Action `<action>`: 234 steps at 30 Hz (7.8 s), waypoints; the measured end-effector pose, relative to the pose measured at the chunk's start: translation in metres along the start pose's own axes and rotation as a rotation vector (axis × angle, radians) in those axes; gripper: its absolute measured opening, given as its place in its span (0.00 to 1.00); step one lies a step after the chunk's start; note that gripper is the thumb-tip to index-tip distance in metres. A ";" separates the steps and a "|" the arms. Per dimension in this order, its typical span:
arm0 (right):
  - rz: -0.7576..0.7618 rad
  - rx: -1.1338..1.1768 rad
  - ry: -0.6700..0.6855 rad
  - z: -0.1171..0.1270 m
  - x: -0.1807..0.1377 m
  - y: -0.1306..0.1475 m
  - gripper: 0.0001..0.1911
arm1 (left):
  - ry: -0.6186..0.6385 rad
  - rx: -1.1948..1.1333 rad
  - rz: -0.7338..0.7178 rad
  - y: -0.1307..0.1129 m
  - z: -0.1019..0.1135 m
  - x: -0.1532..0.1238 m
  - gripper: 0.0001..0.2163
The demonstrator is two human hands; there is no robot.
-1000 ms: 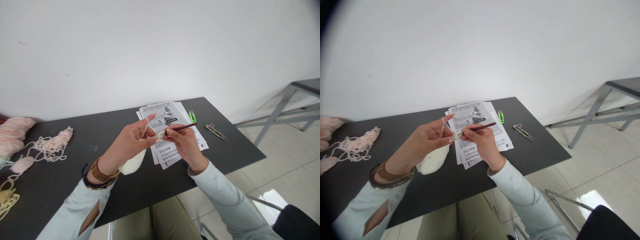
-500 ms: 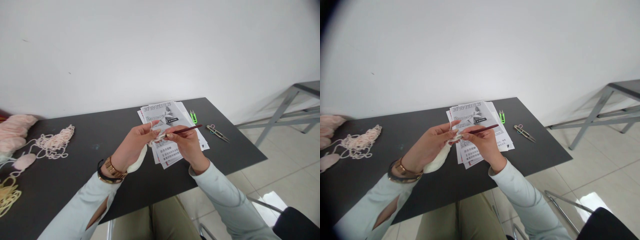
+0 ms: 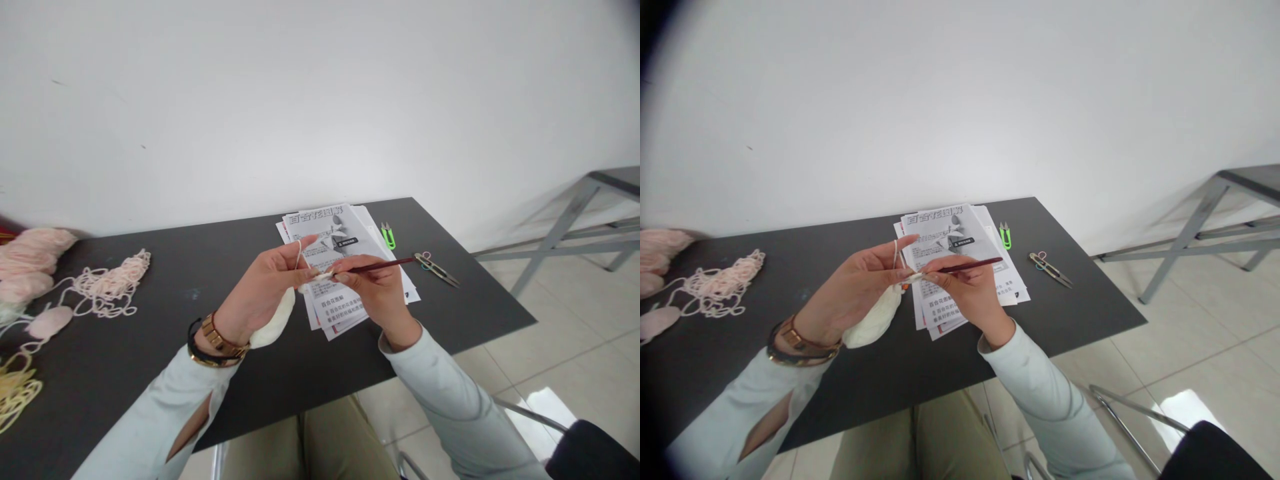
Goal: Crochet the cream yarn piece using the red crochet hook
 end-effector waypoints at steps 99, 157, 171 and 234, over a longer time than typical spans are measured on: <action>-0.034 0.088 -0.026 0.001 0.002 -0.007 0.05 | -0.030 0.258 -0.192 -0.011 -0.005 -0.002 0.32; -0.180 0.318 -0.181 0.008 0.002 -0.020 0.09 | 0.032 0.077 -0.034 -0.003 -0.009 -0.007 0.39; 0.099 0.016 -0.038 0.001 -0.001 0.003 0.08 | 0.042 0.201 -0.066 -0.004 -0.010 -0.003 0.39; 0.626 -0.718 0.011 -0.034 -0.034 0.043 0.26 | -0.182 -0.092 -0.347 0.005 -0.003 -0.007 0.41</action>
Point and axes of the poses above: each hand's wrist, its own x-axis towards the middle knuckle, its own z-axis out of the back of the hand, y = z × x, the point moved 8 cm from there along x, towards the middle knuckle, and after that the axes turned 5 degrees about y, right-handed, at the moved point
